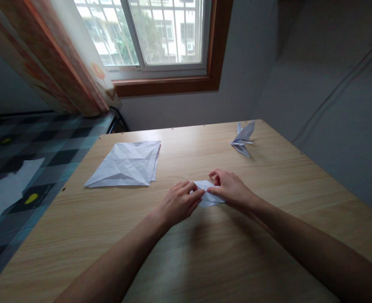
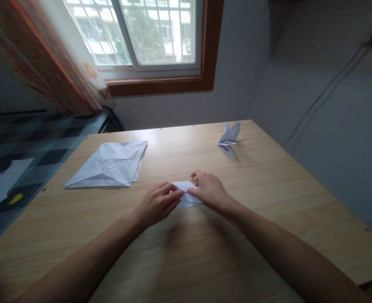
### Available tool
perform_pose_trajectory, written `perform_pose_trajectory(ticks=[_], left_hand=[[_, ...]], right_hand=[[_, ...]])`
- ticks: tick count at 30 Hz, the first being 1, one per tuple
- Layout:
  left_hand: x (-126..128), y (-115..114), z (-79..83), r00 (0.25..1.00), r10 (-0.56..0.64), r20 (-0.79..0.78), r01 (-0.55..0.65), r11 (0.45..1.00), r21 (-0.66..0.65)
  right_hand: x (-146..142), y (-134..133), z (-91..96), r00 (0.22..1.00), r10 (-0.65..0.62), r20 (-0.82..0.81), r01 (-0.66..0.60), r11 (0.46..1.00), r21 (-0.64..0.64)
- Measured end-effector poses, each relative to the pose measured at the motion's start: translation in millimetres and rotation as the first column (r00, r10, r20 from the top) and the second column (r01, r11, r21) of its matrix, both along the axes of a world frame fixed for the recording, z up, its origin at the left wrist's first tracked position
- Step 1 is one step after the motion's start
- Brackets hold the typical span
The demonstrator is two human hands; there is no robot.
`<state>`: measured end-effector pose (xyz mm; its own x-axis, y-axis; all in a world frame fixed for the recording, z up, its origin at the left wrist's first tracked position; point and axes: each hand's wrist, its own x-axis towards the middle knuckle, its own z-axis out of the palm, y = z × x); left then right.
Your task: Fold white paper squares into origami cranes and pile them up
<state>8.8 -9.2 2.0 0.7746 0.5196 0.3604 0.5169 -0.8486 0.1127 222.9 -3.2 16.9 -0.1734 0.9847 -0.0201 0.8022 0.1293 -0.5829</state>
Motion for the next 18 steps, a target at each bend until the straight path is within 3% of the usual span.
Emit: perform_pose_trajectory(ticks=[3,6,9,13,18], left_hand=[[0,-1,1.6,1.0,0.009,-0.013,-0.008,0.999,0.037],[-1,-3,2.2,0.999,0.05,0.015,-0.051,0.994,0.093],[-1,-3,1.3,0.989,0.112,0.095,-0.124,0.984,0.131],[-1,-1,-0.4,0.97,0.189,0.15,-0.204,0.975,0.09],[1,1,-1.1,0.947,0.301,0.116,-0.306,0.952,0.031]], right_hand=[[0,3,4.7,0.999,0.006,-0.047,-0.011,0.995,-0.096],[-1,1,7.9,0.995,0.03,-0.098,-0.041,0.993,-0.109],[-5,-4,8.1,0.981,0.116,-0.155,-0.115,0.993,0.016],[-7,-8,4.4,0.956,0.221,-0.193,-0.171,0.954,0.247],[-7,-8,1.1,0.931,0.26,-0.257,-0.194,0.947,0.255]])
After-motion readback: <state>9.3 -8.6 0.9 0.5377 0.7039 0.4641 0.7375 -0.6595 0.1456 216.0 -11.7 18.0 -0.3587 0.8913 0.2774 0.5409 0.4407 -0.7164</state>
